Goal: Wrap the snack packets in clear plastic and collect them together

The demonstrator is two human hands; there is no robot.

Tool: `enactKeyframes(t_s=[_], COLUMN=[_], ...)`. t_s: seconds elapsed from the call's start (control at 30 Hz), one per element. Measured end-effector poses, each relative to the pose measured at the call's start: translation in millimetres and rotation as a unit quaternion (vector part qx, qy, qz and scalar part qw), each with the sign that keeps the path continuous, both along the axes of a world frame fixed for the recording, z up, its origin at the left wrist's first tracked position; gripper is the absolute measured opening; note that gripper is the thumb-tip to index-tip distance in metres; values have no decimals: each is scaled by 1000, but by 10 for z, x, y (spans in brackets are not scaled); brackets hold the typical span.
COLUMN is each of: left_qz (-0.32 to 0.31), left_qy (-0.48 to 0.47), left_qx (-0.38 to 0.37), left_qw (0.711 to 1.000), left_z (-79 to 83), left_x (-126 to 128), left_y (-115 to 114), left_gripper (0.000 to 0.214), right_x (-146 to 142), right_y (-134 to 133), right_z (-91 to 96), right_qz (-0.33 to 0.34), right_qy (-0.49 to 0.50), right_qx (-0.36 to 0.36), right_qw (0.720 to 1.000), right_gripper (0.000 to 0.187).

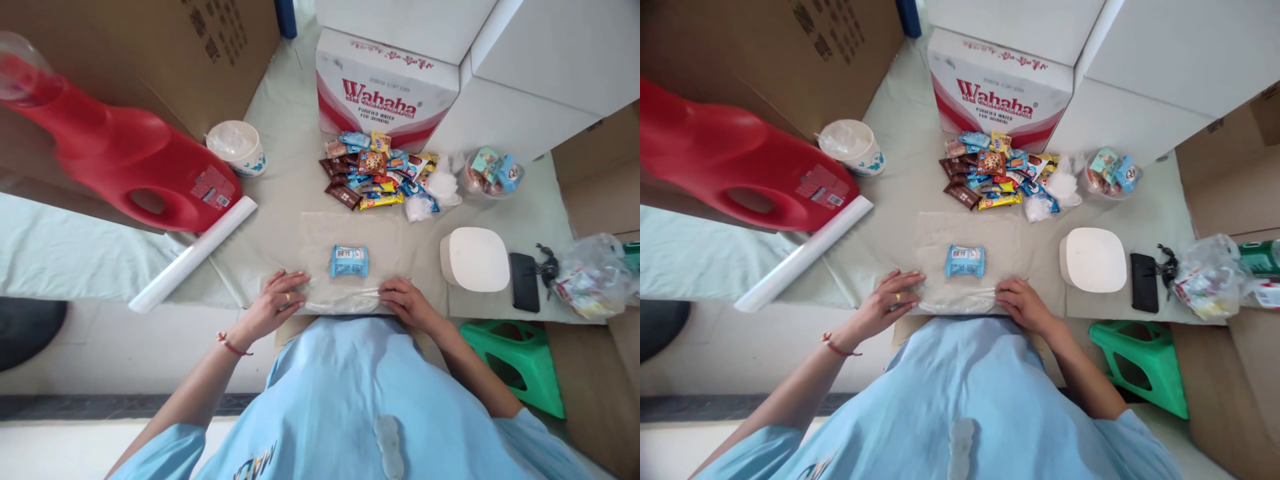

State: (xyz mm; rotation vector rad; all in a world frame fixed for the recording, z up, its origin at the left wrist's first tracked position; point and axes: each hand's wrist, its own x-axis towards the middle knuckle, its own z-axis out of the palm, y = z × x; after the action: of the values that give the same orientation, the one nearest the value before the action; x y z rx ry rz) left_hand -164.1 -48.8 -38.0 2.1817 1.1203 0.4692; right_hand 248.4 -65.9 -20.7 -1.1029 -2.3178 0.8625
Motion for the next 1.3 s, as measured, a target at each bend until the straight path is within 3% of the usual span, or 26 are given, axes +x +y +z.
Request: enactKeyframes(t_s=[0.1, 0.23, 0.37, 0.43, 0.53, 0.63, 0.67, 0.7, 0.77, 0.83, 0.87, 0.97, 1.07, 1.2, 1.3], left_qz=[20, 123, 205, 239, 325, 421, 426, 398, 259, 127, 104, 83, 75, 76, 79], left_qy=[-44, -59, 6, 24, 25, 12, 5, -1, 4, 44, 69, 136, 162, 155, 154], left_qx=[-33, -70, -44, -21, 38, 149, 188, 207, 187, 143, 126, 89, 75, 74, 81], left_qw=[998, 988, 978, 970, 945, 895, 885, 894, 947, 980, 984, 983, 981, 982, 981], left_z=[138, 260, 223, 219, 346, 591, 664, 715, 738, 655, 588, 377, 255, 226, 234], left_x=[9, 113, 320, 387, 405, 461, 522, 607, 832, 1072, 1175, 1362, 1396, 1380, 1380], left_y=[230, 650, 1074, 1175, 1096, 793, 675, 563, 389, 309, 302, 344, 377, 374, 371], left_gripper=[29, 38, 32, 30, 31, 27, 27, 27, 29, 34, 37, 42, 42, 43, 42], right_x=[1, 36, 59, 52, -28, -233, -328, -432, -647, -845, -927, -1082, -1113, -1069, -1033], right_y=[229, 622, 1032, 1180, 1319, 1443, 1494, 1549, 1668, 1779, 1827, 1925, 1976, 2036, 2065], right_z=[155, 306, 318, 354, 464, 518, 500, 464, 357, 246, 202, 148, 151, 107, 109], right_qz=[-15, -98, -148, -156, -162, -126, -107, -90, -72, -68, -72, -100, -109, -87, -85], right_qy=[20, 5, -124, -217, -284, -257, -243, -229, -209, -213, -224, -270, -296, -282, -254], right_qx=[-51, -92, -110, -94, -38, -2, 6, 14, 29, 33, 32, 15, -5, -28, -20], right_qw=[998, 991, 975, 959, 944, 958, 964, 969, 975, 974, 971, 958, 949, 955, 963], right_gripper=[26, 31, 27, 26, 30, 33, 34, 36, 45, 55, 59, 64, 49, 19, 15])
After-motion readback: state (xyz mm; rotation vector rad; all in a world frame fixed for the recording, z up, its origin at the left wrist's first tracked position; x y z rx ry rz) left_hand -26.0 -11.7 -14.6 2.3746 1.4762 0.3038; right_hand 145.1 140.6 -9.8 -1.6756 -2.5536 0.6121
